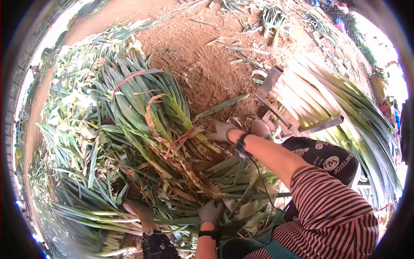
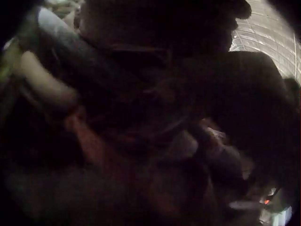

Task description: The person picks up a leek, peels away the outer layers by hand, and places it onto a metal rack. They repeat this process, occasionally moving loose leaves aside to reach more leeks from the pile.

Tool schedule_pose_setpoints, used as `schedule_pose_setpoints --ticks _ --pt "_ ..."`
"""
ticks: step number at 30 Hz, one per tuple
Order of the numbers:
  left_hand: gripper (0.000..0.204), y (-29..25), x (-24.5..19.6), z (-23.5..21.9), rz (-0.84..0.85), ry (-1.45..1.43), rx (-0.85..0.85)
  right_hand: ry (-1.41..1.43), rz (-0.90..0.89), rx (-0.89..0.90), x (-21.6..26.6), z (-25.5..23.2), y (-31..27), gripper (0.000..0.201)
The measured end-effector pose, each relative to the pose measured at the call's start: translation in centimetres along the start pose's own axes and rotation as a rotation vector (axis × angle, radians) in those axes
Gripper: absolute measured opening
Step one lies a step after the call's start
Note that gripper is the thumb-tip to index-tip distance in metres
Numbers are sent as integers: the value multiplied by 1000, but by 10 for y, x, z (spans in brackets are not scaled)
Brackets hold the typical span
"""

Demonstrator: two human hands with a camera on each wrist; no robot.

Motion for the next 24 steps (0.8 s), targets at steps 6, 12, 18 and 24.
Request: schedule_pose_setpoints --ticks 6,12,18,24 --pt "60 -27 12 28 120 200 -92 -273 -32 409 48 126 -145 86" --pt "60 -66 11 18 98 -36 -54 -373 -206 711 109 92 -144 82" --pt "65 -58 16 34 54 47 -58 -953 -436 291 219 -118 -153 44" --pt "73 -64 18 31 35 106 -119 -596 -305 102 205 -247 -238 42"
Point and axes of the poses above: each hand's wrist, its own y-axis towards the middle knuckle, its own z-axis out of the palm, x = y × z, the point moved 6 cm from there along y, towards the middle knuckle, and after that the axes turned 13 degrees about -z, right-handed, at the moved point
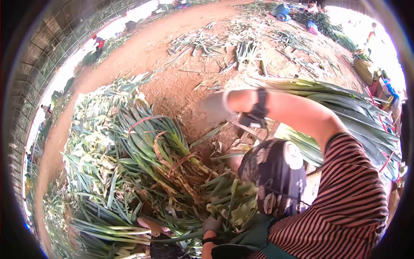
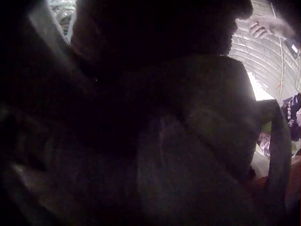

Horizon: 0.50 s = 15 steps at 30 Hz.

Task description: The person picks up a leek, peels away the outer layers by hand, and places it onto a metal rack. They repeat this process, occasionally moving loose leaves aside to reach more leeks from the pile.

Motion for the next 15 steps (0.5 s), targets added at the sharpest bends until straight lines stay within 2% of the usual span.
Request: schedule_pose_setpoints --ticks 1,2,3,5,7,9,10,14,15 --pt "74 -8 0 -5 5 -66 16 121 1 -37 -20 11 -15 38" --pt "75 -17 -1 -11 19 -130 39 301 -167 -192 -30 25 -35 36" --pt "76 -26 -8 -15 45 -182 81 386 -238 -84 -35 43 -54 33" --pt "77 -40 -16 -26 -48 -163 159 873 -189 -230 -66 107 -97 33" --pt "75 -41 -26 -31 -64 -193 167 476 -399 -216 -107 206 -104 37" --pt "73 -40 -40 -33 -50 -238 148 934 -71 273 -130 342 -136 46" --pt "71 -42 -46 -35 -45 -262 129 930 112 286 -133 399 -164 48" --pt "67 -47 -60 -39 -58 -324 86 441 334 605 -108 496 -246 60" --pt "66 -48 -61 -40 -62 -334 77 464 492 634 -113 530 -259 61"
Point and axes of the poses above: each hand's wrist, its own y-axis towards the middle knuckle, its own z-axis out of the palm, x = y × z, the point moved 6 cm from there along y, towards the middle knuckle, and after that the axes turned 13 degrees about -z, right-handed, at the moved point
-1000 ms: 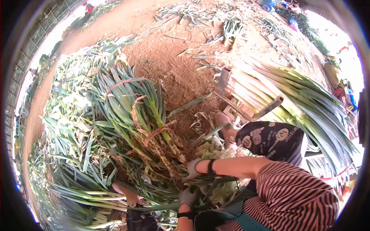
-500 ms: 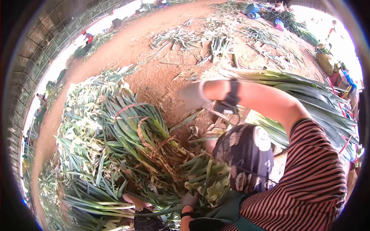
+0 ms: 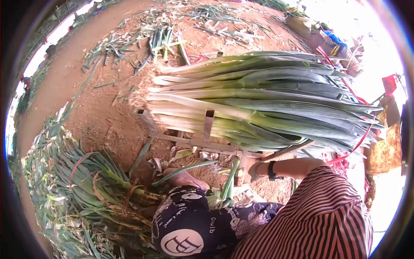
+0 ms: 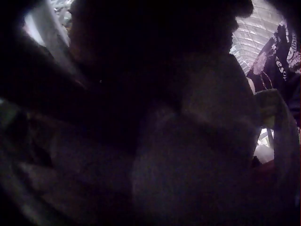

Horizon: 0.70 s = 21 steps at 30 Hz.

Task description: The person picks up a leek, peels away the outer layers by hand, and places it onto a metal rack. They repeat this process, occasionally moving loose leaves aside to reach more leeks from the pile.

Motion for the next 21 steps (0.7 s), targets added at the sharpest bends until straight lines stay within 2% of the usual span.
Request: schedule_pose_setpoints --ticks 1,2,4,6,7,8,10,11,12,13,14,16,17,18,19,20,21 --pt "65 -1 -2 0 -3 -8 -6 -32 35 -193 3 -9 -14 47" --pt "64 -3 -4 0 -7 -15 -8 72 114 -268 -10 1 0 41" --pt "62 -3 -8 1 -7 -35 -15 258 197 -364 -25 4 8 41" --pt "60 -3 -11 -1 7 -47 -21 486 271 -250 -29 8 25 45" --pt "59 -2 -11 -1 16 -61 -28 476 136 -378 -21 5 40 49" --pt "58 -2 -8 -2 23 -76 -34 212 -218 -492 -39 45 120 52" --pt "56 1 -1 -3 47 -109 -55 -156 76 -398 -52 63 162 23" --pt "55 2 5 -2 63 -128 -64 303 105 -595 -62 67 157 33" --pt "54 2 11 -4 77 -147 -72 783 137 -746 -53 51 130 46" --pt "53 5 17 -2 100 -166 -74 766 229 -717 -40 35 95 43" --pt "52 6 21 -4 118 -196 -82 784 258 -786 -72 84 138 42" --pt "50 6 29 -12 150 -266 -107 1395 486 -738 -52 83 66 36" --pt "49 8 34 -15 174 -305 -118 1339 227 -712 -57 91 57 35" --pt "48 12 39 -20 202 -340 -122 1747 430 -783 -47 103 30 32" --pt "47 19 47 -24 238 -374 -125 1704 490 -780 -61 128 31 28" --pt "47 36 62 -26 277 -370 -116 1523 529 -786 -61 127 5 29" --pt "47 43 70 -33 216 -384 -104 1162 481 -925 -84 161 1 34"
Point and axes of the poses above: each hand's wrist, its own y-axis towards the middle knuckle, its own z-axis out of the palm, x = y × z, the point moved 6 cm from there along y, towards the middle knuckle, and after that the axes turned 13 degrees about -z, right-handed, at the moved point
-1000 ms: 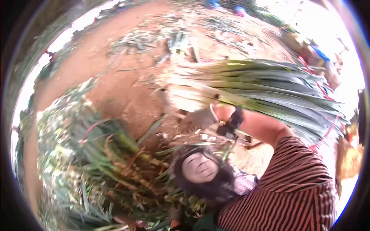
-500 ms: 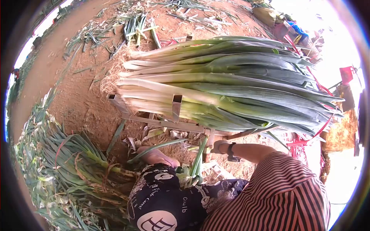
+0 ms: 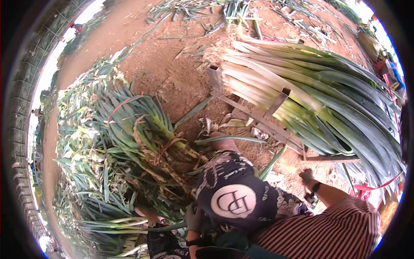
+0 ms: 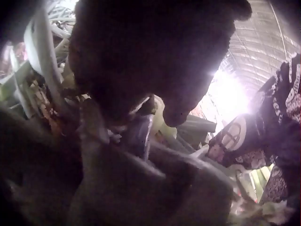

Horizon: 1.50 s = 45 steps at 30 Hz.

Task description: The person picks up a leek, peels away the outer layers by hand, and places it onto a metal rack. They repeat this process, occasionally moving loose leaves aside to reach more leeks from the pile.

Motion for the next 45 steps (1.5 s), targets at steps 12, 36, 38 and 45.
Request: schedule_pose_setpoints --ticks 12,36,38,45 --pt "29 23 -110 -102 67 37 -531 -624 -664 524 21 -53 -112 34" --pt "31 237 -190 -64 -114 889 -306 -484 -675 937 456 179 -12 52" --pt "28 223 -192 -69 -78 800 -316 -511 -729 923 463 192 -10 50" --pt "20 156 -171 -58 84 355 -313 -417 -863 961 507 251 -26 45"
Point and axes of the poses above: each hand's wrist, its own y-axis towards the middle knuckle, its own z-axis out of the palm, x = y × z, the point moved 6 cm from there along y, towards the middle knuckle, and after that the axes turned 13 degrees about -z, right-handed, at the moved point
